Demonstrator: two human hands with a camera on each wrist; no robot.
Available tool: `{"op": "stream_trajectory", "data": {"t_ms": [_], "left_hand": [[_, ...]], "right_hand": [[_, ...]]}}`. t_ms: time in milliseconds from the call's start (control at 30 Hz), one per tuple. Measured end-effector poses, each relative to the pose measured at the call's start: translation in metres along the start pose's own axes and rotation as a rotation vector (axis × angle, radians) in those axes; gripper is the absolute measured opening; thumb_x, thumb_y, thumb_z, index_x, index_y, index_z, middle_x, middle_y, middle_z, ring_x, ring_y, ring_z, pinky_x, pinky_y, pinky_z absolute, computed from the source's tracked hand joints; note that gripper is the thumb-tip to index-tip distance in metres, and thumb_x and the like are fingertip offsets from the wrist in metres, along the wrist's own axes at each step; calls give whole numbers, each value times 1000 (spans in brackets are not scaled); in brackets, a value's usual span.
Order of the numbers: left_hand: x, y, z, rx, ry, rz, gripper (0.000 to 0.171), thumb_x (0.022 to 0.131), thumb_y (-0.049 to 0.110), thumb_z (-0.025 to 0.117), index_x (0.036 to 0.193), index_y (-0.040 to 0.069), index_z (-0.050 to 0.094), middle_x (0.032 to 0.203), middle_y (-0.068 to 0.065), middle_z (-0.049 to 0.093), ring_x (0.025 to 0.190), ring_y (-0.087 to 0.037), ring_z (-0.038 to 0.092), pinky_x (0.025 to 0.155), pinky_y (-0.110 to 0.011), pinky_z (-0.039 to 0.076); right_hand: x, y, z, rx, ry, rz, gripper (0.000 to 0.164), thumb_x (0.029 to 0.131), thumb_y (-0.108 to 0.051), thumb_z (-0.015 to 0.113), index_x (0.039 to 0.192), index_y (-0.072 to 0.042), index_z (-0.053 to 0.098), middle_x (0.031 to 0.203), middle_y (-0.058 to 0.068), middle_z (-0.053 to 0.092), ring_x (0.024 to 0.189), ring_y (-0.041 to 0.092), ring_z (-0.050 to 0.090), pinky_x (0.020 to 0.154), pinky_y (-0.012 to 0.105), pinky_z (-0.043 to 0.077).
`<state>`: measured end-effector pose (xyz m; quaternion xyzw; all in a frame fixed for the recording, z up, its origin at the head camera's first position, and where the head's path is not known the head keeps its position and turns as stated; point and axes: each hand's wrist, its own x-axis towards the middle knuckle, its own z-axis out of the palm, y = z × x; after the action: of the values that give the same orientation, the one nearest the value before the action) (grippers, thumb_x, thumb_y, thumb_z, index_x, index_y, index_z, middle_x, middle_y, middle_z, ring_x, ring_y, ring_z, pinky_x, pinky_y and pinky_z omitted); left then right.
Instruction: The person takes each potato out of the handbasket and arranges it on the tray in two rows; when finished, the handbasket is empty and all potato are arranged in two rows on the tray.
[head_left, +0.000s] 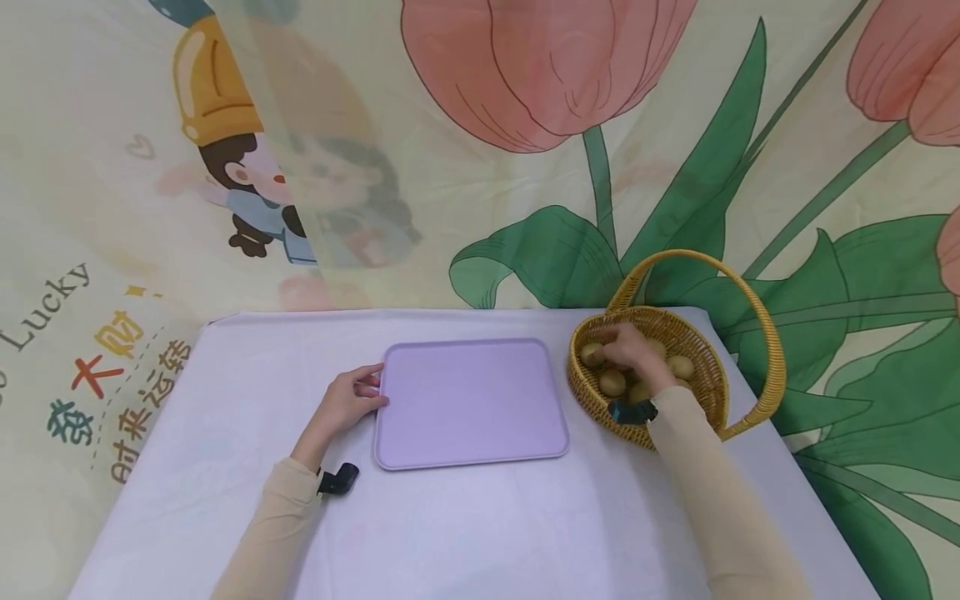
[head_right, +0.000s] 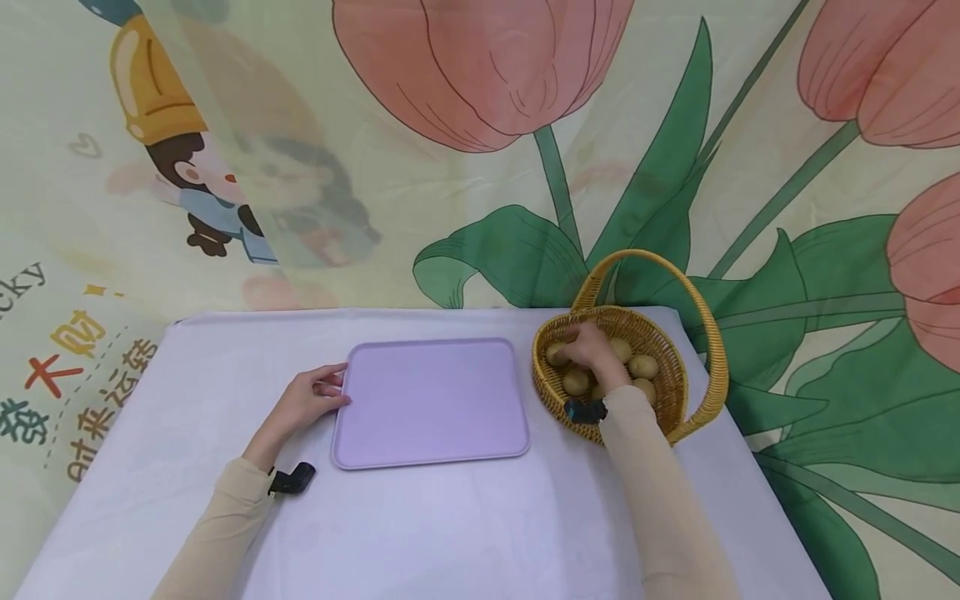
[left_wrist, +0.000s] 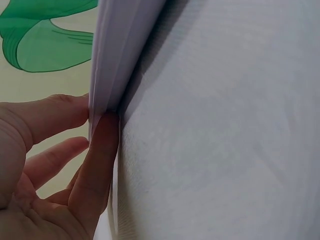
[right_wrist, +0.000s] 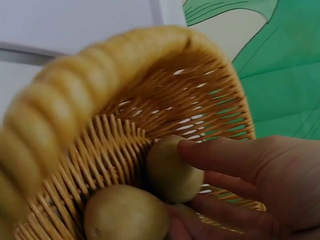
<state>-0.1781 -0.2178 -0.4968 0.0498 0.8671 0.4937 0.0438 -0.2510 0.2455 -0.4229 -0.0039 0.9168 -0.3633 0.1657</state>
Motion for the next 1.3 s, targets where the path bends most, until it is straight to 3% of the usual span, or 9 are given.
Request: {"op": "stream_trajectory", "data": {"t_ms": [200,433,567,667,800,933,1167,1300], "left_hand": [[0,0,1,-1,-5,-4,58,81,-4,73,135,-12,51,108,-27,63,92,-34,68,70,-17,51],[0,0,0,-10,-10,-6,59,82,-4,73,135,-13,50,109,-28,63,94,-36,67,70,-17,51],[-1,1,1,-17,-11,-8,59,82,-4,73,135,-13,49,109,-28,63,94,-36,68,70,-17,51],[-1,0,1,-20,-11,-10,59,82,-5,72,136,-13,49,109,-28,63,94,-36,68,70,-17,51],[-1,-1,1,-30,-10,-10,60,82,-5,72,136,-13,48,109,-29,62,94,-37,67,70,-17,51],[-2,-2,1,-48,-10,-8,60,82,-5,73,136,-13,48,110,-30,62,94,-37,67,70,-16,52],[-1,-4,1,-71,-1,-10,60,82,-3,74,136,-12,49,109,-28,62,89,-26,68,70,-16,52],[-1,-3,1,-80,-5,-3,60,82,-3,74,136,-12,49,109,-29,62,91,-29,68,69,-15,52]], "right_hand": [[4,7,4,-50,45,-65,53,86,-11,70,129,15,55,130,34,53,117,45,52,96,49,47],[-2,13,7,20,60,-53,51,88,-12,68,130,14,55,128,31,55,116,40,52,101,50,43],[-10,12,7,140,63,4,48,87,-15,72,128,8,59,124,26,58,109,34,54,96,42,46],[-15,10,4,151,90,12,49,86,-18,74,127,6,61,122,23,60,104,29,55,89,35,48],[-20,2,-1,116,134,-38,55,87,-16,72,132,11,55,125,29,59,101,29,62,84,32,52],[-25,-8,-5,160,119,-50,56,89,-12,71,135,13,50,127,32,55,95,28,66,82,34,56],[-32,-17,-11,187,107,-41,62,91,-19,71,141,8,47,135,28,52,104,39,65,90,42,54],[-35,-20,-9,175,118,-59,62,90,-22,73,139,7,49,136,27,51,107,35,62,90,41,54]]}}
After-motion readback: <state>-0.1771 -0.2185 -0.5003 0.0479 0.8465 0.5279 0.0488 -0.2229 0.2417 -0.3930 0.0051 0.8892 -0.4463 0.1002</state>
